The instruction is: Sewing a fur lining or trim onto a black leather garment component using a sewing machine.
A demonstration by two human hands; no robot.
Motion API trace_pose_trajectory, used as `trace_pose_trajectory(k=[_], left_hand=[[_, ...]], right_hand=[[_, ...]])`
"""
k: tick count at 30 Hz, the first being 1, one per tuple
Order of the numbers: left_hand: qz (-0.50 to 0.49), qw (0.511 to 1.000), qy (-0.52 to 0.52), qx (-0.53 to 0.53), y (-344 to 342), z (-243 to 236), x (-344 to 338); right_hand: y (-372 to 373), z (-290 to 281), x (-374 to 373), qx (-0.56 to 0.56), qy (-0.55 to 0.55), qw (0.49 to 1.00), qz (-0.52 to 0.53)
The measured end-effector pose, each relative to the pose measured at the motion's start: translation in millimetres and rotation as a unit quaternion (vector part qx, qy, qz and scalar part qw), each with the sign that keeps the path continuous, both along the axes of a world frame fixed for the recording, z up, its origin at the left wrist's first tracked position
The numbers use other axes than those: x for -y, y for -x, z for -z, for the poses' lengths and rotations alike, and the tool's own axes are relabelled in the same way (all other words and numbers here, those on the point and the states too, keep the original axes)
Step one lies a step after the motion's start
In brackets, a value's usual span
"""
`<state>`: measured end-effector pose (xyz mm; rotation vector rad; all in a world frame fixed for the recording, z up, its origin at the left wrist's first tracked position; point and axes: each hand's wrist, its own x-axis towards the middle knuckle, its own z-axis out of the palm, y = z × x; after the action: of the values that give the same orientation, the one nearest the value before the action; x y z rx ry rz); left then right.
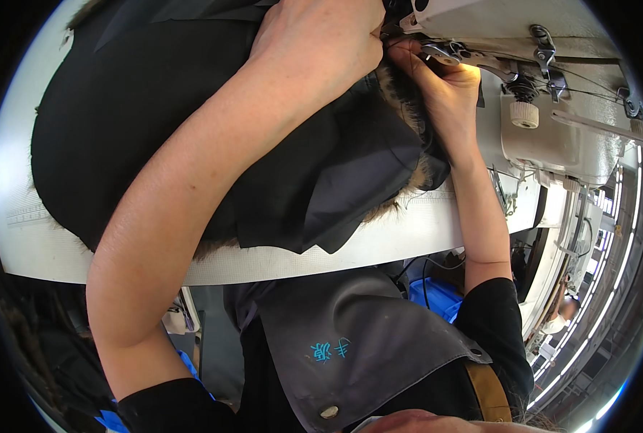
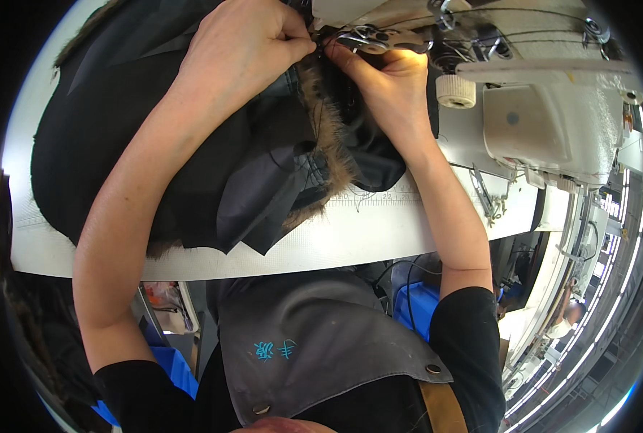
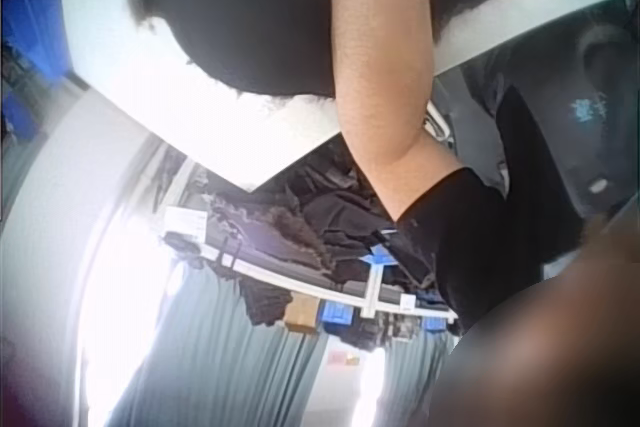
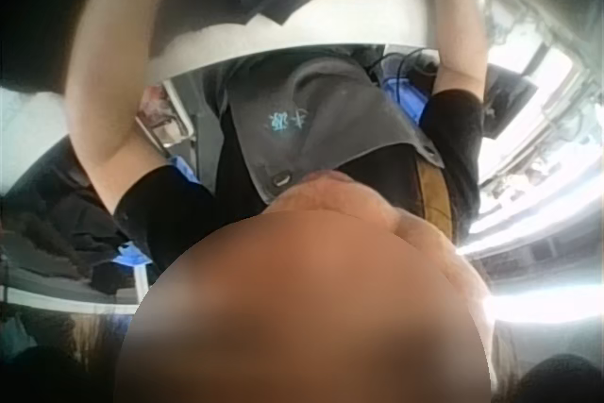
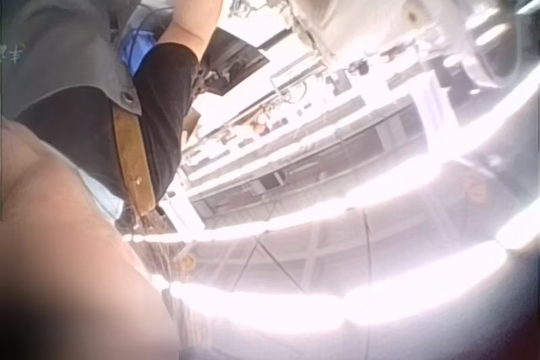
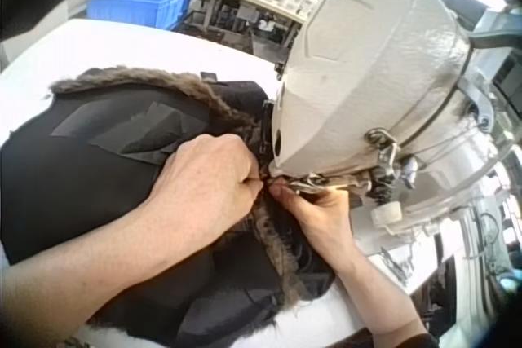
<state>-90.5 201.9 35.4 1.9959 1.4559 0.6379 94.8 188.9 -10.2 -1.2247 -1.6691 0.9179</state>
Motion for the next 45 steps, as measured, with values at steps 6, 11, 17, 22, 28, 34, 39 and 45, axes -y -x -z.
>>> trace_pose_trajectory(k=[6,11,17,22,28,34,39,45], left_hand=[[0.002,1.0,-0.018,-0.003,0.2,2.2,0.0],[-0.002,1.0,-0.021,-0.01,0.2,1.3,0.3],[0.001,1.0,-0.012,-0.023,-0.5,1.5,-0.3],[0.002,0.999,-0.031,-0.022,-1.1,7.8,-1.7],[0.005,0.999,-0.024,-0.023,-0.6,1.7,-0.6],[0.003,0.999,-0.024,-0.033,-0.9,3.6,-0.8],[0.015,0.999,-0.028,-0.002,2.8,4.8,0.0],[0.014,0.999,0.004,0.045,3.0,2.8,-2.9]], right_hand=[[0.5,4.2,-1.6,-0.012,-0.012,1.0,-0.004],[3.2,3.2,-1.5,-0.02,-0.03,0.999,0.003],[0.1,0.7,-0.9,0.024,-0.012,0.999,0.023],[-4.0,2.7,1.3,-0.036,0.025,0.999,0.014],[0.9,0.5,0.2,-0.079,0.015,0.996,-0.036],[4.1,3.0,-1.8,-0.038,-0.003,0.999,-0.013],[4.8,1.5,0.1,-0.011,-0.014,1.0,0.001],[6.1,-1.2,0.5,-0.013,-0.023,1.0,-0.001]])
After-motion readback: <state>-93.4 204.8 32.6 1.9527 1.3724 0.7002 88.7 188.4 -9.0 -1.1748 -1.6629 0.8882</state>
